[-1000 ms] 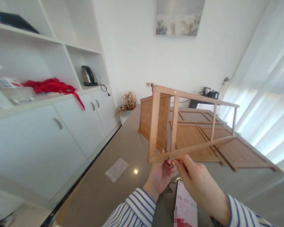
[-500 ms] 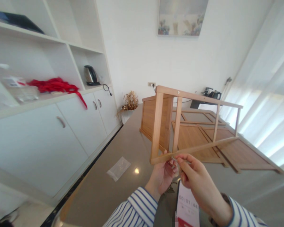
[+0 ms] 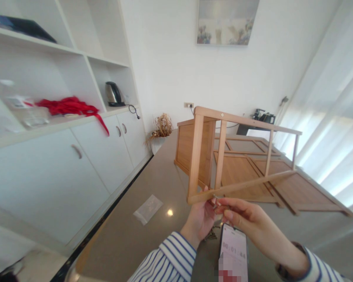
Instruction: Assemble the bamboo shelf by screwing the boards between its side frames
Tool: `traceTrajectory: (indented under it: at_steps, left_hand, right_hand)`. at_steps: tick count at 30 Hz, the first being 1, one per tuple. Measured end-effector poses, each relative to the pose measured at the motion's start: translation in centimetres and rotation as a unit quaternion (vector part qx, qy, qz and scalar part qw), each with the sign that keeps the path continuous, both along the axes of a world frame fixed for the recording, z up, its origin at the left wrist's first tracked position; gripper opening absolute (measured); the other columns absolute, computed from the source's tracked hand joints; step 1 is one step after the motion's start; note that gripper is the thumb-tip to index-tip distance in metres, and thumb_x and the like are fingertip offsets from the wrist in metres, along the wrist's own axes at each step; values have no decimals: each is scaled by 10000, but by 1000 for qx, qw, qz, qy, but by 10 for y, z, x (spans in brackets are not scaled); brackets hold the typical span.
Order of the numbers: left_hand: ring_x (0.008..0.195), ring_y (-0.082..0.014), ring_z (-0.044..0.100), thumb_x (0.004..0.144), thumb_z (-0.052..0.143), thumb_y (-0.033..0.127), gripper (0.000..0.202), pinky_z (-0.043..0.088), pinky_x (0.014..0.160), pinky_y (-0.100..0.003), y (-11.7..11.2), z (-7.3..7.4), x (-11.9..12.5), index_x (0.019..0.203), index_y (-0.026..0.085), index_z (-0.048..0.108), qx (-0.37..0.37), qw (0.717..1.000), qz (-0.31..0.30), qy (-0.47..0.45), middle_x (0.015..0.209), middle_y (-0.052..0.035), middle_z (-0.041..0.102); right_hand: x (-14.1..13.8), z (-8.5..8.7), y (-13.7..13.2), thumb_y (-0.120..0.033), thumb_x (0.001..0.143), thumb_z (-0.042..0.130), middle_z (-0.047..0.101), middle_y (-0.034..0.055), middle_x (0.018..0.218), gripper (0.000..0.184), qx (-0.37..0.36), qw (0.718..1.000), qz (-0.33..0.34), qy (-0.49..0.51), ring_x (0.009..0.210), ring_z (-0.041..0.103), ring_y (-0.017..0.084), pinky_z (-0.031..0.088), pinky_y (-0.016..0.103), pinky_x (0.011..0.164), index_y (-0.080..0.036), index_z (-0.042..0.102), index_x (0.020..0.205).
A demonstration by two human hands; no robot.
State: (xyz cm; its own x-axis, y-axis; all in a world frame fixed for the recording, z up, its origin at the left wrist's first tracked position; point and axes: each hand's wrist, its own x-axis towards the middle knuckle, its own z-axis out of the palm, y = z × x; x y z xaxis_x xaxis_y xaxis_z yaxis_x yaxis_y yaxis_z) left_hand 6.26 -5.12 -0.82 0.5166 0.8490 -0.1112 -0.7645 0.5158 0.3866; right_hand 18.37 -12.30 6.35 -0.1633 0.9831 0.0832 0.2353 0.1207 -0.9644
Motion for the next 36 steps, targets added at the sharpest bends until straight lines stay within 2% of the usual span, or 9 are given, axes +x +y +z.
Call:
traceTrajectory:
  at_steps: [2,4,8,10,13,20,24,28,36]
  left_hand:
    - [579,-92,530,768,701,396,300,411,558,-220,0,-1,0,713,132,571,-8,1000,6,-11,615,20,538]
    - [581,-87,525,763,712,378,294,391,539,-206,1,-2,0,702,132,564,-11,1000,3,-26,612,20,536]
    - [577,-83,520,756,723,359,288,370,516,-196,0,-1,0,692,131,559,-7,999,9,-41,617,15,542]
    - [582,-85,524,755,726,347,283,370,515,-193,-1,0,0,685,130,558,-7,999,10,-41,612,14,541]
    - [591,-89,533,742,738,345,282,372,516,-192,-2,1,0,686,131,562,-12,999,9,-43,606,16,538]
    - [595,-93,548,739,736,362,291,399,536,-189,-4,3,-3,685,129,571,-20,999,4,-44,598,16,547]
    - [604,-99,556,745,733,348,274,395,531,-197,-4,3,-3,691,129,578,-17,998,2,-59,600,16,551]
    - [606,-101,558,766,718,323,243,395,532,-206,-4,3,-3,705,123,594,-14,998,-3,-65,610,10,563]
    - [579,-91,538,783,703,263,204,386,537,-213,-2,2,-2,702,118,584,-16,998,-10,-64,587,19,553]
  right_hand:
    - [6,1,1,-381,878,572,693,60,973,307,86,990,9,-113,819,633,159,508,288,717,-213,634,1127]
    - [12,5,2,-309,900,556,687,58,943,249,215,949,13,-228,818,622,155,498,285,726,-198,627,1110]
    - [19,16,4,-210,898,557,669,63,828,117,456,788,21,-413,747,586,169,449,314,681,-149,645,946]
    - [20,20,3,-192,892,560,655,62,787,101,497,727,26,-474,707,567,176,417,331,654,-135,642,912]
    - [17,20,1,-179,901,536,623,51,741,111,499,701,28,-509,659,529,177,378,336,623,-131,632,875]
    - [11,0,5,-169,919,495,554,22,640,173,462,763,-28,-451,611,485,161,348,297,581,-154,585,773]
    - [4,-6,5,-213,941,460,556,11,630,228,387,846,-75,-360,588,507,128,366,248,559,-166,562,743]
    - [-5,-11,1,-357,926,488,548,-15,572,308,229,926,-163,-251,511,496,99,348,213,485,-185,549,678]
    - [-17,-14,-1,-562,830,539,494,-21,486,457,31,976,-213,-29,458,431,99,326,222,440,-182,530,576]
